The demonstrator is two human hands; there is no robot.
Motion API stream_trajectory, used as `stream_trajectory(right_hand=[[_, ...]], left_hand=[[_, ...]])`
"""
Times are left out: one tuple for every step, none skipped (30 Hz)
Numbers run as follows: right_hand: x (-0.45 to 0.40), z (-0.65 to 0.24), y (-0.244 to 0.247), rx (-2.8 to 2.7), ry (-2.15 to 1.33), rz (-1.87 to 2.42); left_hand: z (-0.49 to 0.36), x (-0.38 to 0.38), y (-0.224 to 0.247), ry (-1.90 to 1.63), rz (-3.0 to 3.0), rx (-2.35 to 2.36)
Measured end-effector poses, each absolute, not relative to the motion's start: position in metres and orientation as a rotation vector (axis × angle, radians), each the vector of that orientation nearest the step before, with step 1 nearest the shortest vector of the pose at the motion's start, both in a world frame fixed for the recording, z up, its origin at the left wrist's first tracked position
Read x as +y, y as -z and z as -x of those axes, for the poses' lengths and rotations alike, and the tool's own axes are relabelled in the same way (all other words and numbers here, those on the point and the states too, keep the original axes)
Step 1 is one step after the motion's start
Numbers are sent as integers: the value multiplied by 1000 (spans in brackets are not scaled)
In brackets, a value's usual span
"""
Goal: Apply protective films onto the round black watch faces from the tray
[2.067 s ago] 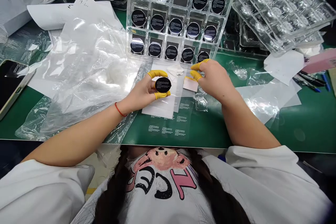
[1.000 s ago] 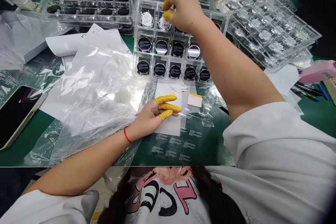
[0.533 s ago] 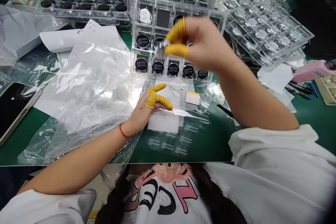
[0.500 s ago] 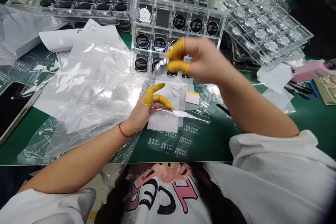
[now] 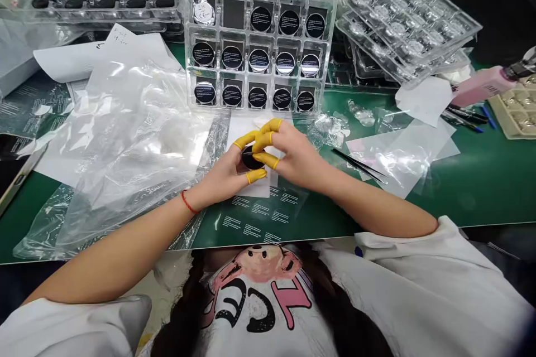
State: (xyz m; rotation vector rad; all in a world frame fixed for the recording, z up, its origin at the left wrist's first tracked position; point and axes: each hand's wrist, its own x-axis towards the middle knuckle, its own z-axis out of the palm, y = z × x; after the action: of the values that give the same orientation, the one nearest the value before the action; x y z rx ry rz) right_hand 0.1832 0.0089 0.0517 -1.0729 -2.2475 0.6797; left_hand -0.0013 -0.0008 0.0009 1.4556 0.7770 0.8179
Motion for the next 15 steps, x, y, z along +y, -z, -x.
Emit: stream_trajectory(right_hand=[[7,-186,-54,-2281,-599,1046],[8,-192,-55,-2285,-557,1050],[11,-201,-56,-2252,-542,1105],[16,-213,-57,-2193,-535,1214],[22,-226,-55,-2111,-509,1383],[30,-239,-53,-2035,-453,1594],[37,-252,-49,-2023,-376,1804],[44,-262,-46,-2039,-309,1979],[49,-269,-42,-2049,-251,2077],[52,-271,-39,-2068,-195,2127],[53,-269,-37,-2078,-153,2116],[53,-263,-37,-2092,-122,2053],[52,-254,-36,-2122,-96,1969],[51,-243,-36,-2162,-78,1871],[50,-231,-36,-2208,-74,1774]], left_hand=[[2,-1,-1,-816,-1454,805],[2,0,-2,-810,-1448,836],[3,0,-3,-799,-1442,867],[4,-1,-4,-784,-1436,897],[4,-1,-5,-768,-1429,924],[5,-1,-7,-757,-1420,947],[6,-2,-8,-751,-1409,961],[6,-3,-10,-749,-1391,964],[7,-4,-11,-747,-1371,960],[7,-5,-11,-743,-1353,949],[8,-6,-11,-735,-1340,936],[8,-6,-11,-724,-1330,924],[9,-7,-11,-709,-1322,912],[9,-8,-10,-692,-1311,903],[10,-8,-10,-684,-1297,896]])
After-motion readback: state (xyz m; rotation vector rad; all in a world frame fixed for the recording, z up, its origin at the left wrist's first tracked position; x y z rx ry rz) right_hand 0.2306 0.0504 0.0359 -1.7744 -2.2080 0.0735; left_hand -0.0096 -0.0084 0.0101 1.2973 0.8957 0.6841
